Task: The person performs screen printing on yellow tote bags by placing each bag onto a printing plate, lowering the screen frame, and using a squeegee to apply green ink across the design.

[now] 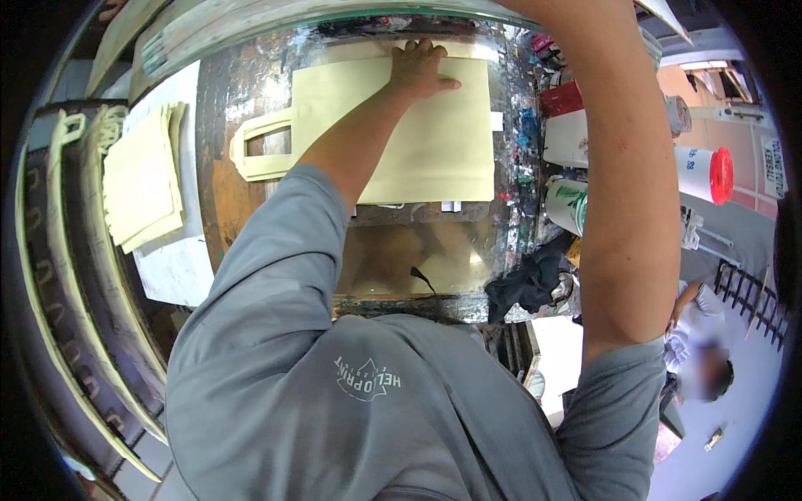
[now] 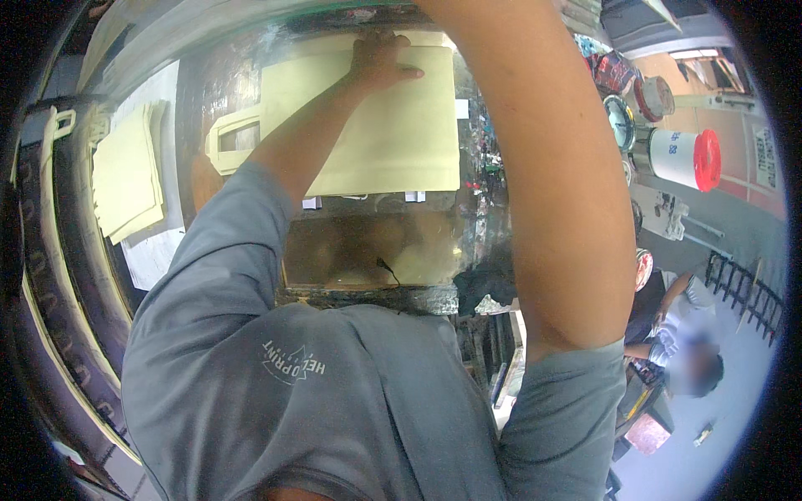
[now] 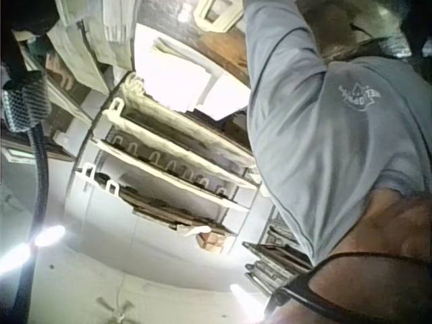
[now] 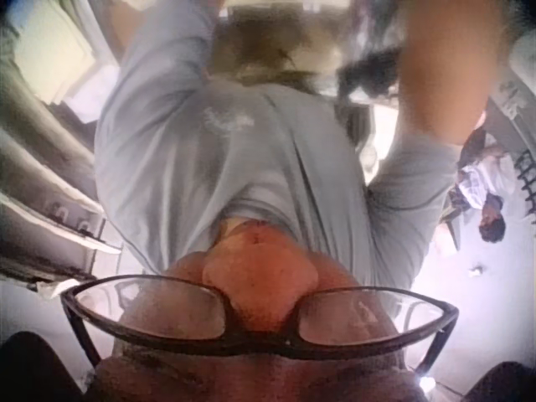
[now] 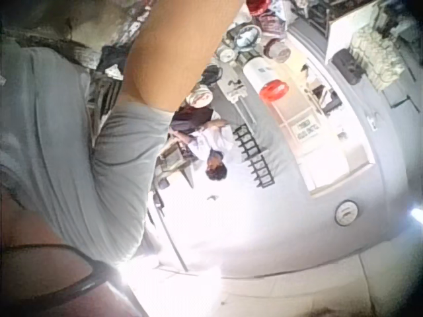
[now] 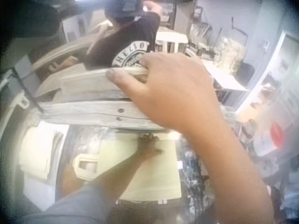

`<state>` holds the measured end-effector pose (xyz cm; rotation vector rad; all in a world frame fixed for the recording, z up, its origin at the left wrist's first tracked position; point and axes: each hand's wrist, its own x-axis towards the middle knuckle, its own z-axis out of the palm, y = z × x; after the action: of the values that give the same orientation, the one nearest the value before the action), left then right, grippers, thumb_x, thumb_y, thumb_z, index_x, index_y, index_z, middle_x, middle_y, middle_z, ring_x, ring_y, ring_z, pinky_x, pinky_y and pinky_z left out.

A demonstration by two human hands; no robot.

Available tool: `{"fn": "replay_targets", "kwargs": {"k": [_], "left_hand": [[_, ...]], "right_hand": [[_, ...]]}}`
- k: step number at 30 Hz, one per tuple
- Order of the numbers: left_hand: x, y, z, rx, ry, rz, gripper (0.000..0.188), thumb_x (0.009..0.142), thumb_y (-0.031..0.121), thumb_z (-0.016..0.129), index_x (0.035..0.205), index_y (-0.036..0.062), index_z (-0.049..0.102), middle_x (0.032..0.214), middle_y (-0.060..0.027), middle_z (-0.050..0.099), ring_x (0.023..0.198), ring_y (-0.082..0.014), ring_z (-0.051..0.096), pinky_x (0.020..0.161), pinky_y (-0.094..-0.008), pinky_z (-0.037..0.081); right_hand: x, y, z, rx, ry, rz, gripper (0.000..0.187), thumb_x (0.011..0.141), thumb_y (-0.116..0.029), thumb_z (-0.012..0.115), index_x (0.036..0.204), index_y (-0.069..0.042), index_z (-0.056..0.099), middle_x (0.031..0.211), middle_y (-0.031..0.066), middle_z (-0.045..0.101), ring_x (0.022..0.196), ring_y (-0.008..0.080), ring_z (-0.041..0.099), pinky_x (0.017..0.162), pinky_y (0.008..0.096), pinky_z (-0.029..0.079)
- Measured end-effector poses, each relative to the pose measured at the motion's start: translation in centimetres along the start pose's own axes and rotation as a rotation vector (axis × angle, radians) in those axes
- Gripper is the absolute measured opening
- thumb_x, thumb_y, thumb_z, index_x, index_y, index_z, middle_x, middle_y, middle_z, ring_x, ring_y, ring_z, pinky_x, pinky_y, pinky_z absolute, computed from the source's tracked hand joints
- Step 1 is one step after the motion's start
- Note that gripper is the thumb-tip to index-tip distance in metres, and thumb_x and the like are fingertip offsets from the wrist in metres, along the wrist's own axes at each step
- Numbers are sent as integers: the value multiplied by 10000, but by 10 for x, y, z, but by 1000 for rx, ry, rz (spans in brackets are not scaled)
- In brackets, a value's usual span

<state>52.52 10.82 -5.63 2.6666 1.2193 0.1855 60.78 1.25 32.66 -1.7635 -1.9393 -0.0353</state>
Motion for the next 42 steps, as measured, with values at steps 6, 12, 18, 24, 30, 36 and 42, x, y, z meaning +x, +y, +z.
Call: {"fn": "replay_targets", "kwargs": {"k": [6,12,18,24,30,36,42], "left_hand": [[-64,-1,-12,-341,287,-51,847,912,650,717,1496,58,557,1540,-207,538,1479,-360,461,1203,-555,363],[-247,-10,-188,-1441,271,-194,912,1000,600,649,1590,-38,372,1426,-274,625,1325,-357,628,1172,-443,474],[-338,-1,-226,-2251,180,-364,1244,927,908,345,1580,-142,202,1515,-359,467,1393,-422,541,1195,-501,453],[-380,-3,-119,-2198,51,-752,1252,905,943,293,1566,-120,268,1471,-317,514,1370,-395,562,1167,-476,484],[-382,-10,-102,-2180,-10,-750,1187,928,921,321,1593,-62,297,1485,-282,517,1364,-372,559,1173,-466,464],[-385,-9,-88,-2209,-11,-749,1087,963,873,362,1587,-16,336,1460,-231,534,1326,-352,570,1173,-463,464],[-382,-6,-94,-2181,-8,-832,1057,977,860,348,1558,-22,387,1401,-223,579,1281,-320,602,1166,-450,472]], "right_hand": [[-3,-22,2,-156,-5,44,692,1003,-707,521,774,-66,648,709,92,651,673,206,618,721,417,532],[-32,-4,33,-236,44,-63,660,965,-703,585,780,-75,673,690,101,652,661,245,606,770,460,468],[-160,-18,78,-276,-94,-191,546,846,-576,785,1114,-113,671,978,111,702,910,317,674,817,490,463],[-201,13,144,-191,-340,-7,575,709,-455,915,1083,-123,632,1019,87,707,1025,353,689,782,546,473],[-242,-9,149,-256,-436,34,558,721,-455,912,1114,-152,657,1012,62,672,1036,306,655,846,512,436],[-270,-8,181,-243,-173,-47,427,736,-347,903,1045,-180,660,954,31,619,980,271,604,885,483,369],[-188,52,238,-335,-114,-52,414,738,-338,901,1034,-195,650,983,25,639,979,277,611,891,499,382]]}}
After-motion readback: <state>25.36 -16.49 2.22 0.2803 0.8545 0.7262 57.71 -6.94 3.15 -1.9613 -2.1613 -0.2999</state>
